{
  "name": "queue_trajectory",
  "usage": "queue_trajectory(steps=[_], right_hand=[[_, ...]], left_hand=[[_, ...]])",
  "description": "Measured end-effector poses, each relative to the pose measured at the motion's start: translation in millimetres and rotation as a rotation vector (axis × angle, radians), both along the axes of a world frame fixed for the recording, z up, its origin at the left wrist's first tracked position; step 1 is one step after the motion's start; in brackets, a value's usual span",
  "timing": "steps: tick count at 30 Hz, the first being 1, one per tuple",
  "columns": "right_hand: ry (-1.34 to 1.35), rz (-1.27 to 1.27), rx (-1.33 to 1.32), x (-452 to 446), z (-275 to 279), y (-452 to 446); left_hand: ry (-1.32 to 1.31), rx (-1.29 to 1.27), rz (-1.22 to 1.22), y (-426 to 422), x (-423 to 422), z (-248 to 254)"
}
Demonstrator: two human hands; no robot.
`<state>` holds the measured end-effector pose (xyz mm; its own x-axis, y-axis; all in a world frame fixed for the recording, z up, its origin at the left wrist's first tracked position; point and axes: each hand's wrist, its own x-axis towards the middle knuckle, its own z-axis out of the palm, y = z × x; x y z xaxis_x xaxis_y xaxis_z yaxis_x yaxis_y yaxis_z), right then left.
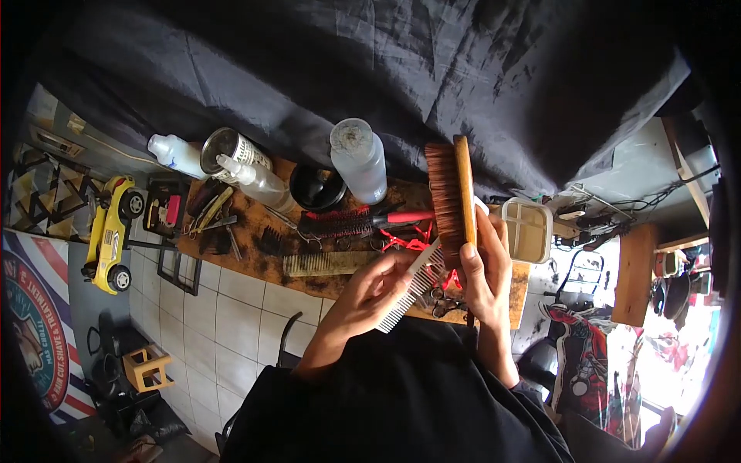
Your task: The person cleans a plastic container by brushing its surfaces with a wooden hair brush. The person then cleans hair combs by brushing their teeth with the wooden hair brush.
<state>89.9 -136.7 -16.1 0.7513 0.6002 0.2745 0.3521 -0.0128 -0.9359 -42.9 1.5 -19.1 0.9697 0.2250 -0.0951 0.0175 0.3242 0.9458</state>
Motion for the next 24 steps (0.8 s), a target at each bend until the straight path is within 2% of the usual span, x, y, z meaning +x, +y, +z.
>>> queue_trajectory(steps=[1,4,8,10,12,14,15,16,17,19,20,24], right_hand=[[0.005,0.004,-0.007,0,-1,1],[0.003,0.006,0.012,1,-2,6],[-0.095,-0.033,0.013,-2,-1,5],[0.264,0.076,0.164,-8,2,0],[0.223,0.114,0.132,-8,5,-2],[0.302,0.155,0.173,-15,19,-7],[0.332,0.176,0.203,-19,25,-11],[0.196,0.204,0.163,-16,25,-15],[0.194,0.207,0.163,-17,23,-15],[0.335,0.158,0.076,-20,13,-14],[0.302,0.035,0.040,-21,9,-9],[0.269,0.039,0.078,-25,6,-11]], left_hand=[[0.103,-0.013,-0.004,0,-1,5],[0.160,0.074,0.007,2,0,0],[0.065,0.040,0.155,3,-1,-14],[0.039,0.031,0.222,8,0,-13],[0.052,-0.035,0.208,9,-2,-2],[0.008,-0.186,0.231,7,-2,1],[0.005,-0.186,0.234,5,-1,1],[-0.008,-0.168,0.263,3,0,1],[-0.021,-0.151,0.291,2,0,1],[0.016,-0.076,0.294,3,-3,1],[0.051,-0.001,0.292,5,-3,1],[0.071,-0.142,0.153,4,-4,13]])
